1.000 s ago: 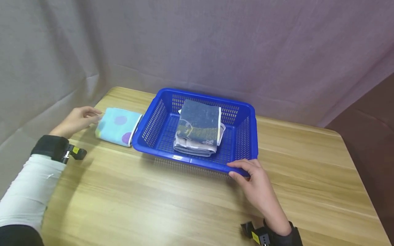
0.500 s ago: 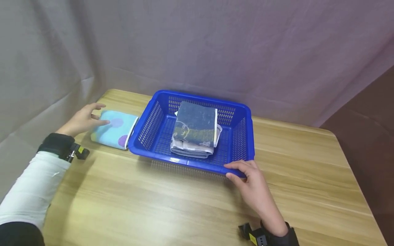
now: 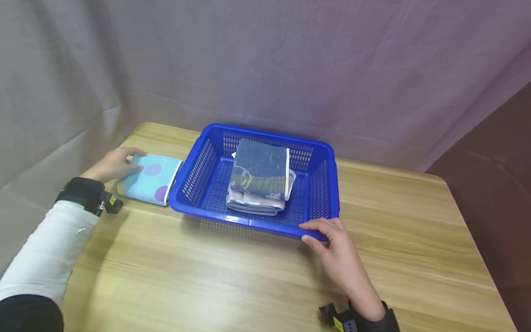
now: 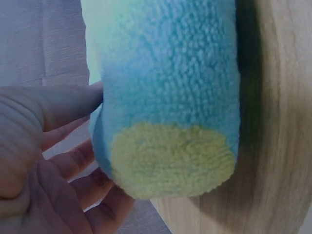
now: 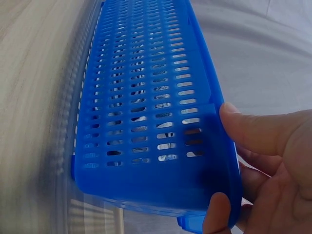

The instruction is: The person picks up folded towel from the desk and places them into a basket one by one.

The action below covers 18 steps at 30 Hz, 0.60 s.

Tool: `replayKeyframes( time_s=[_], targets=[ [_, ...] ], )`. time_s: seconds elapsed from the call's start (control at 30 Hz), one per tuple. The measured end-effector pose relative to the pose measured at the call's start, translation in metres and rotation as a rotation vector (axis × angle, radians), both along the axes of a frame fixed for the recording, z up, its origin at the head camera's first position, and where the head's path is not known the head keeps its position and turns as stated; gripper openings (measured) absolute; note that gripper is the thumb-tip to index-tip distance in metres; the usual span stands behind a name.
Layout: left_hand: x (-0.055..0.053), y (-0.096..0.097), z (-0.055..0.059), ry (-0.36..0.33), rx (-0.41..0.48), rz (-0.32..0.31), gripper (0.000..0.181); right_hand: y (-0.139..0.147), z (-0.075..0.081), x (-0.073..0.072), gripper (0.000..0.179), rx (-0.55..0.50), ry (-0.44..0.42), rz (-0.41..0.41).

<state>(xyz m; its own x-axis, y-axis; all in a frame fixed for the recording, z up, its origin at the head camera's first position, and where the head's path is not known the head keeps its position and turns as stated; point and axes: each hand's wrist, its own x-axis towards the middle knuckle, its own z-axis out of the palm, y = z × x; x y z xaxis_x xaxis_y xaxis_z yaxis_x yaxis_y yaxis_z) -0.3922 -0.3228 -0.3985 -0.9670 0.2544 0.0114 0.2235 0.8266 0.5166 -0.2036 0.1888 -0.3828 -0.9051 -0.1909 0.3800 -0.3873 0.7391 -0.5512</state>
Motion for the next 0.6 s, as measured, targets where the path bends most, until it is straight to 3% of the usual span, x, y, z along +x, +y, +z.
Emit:
replayKeyframes(
  time_s=[0.2,0.5,0.6],
  targets=[
    [0.005,0.0,-0.003,-0.009,-0.021,0.004,0.038,0.0,0.0,0.0,0.022,-0.007,-0.003,0.004],
    [0.028,0.0,-0.007,-0.074,0.033,0.01,0.041,-0.001,-0.001,0.0,0.022,-0.006,-0.013,0.005],
    [0.037,0.004,-0.008,-0.059,0.05,0.005,0.039,0.0,-0.001,0.0,0.022,-0.01,-0.015,0.004]
  ],
)
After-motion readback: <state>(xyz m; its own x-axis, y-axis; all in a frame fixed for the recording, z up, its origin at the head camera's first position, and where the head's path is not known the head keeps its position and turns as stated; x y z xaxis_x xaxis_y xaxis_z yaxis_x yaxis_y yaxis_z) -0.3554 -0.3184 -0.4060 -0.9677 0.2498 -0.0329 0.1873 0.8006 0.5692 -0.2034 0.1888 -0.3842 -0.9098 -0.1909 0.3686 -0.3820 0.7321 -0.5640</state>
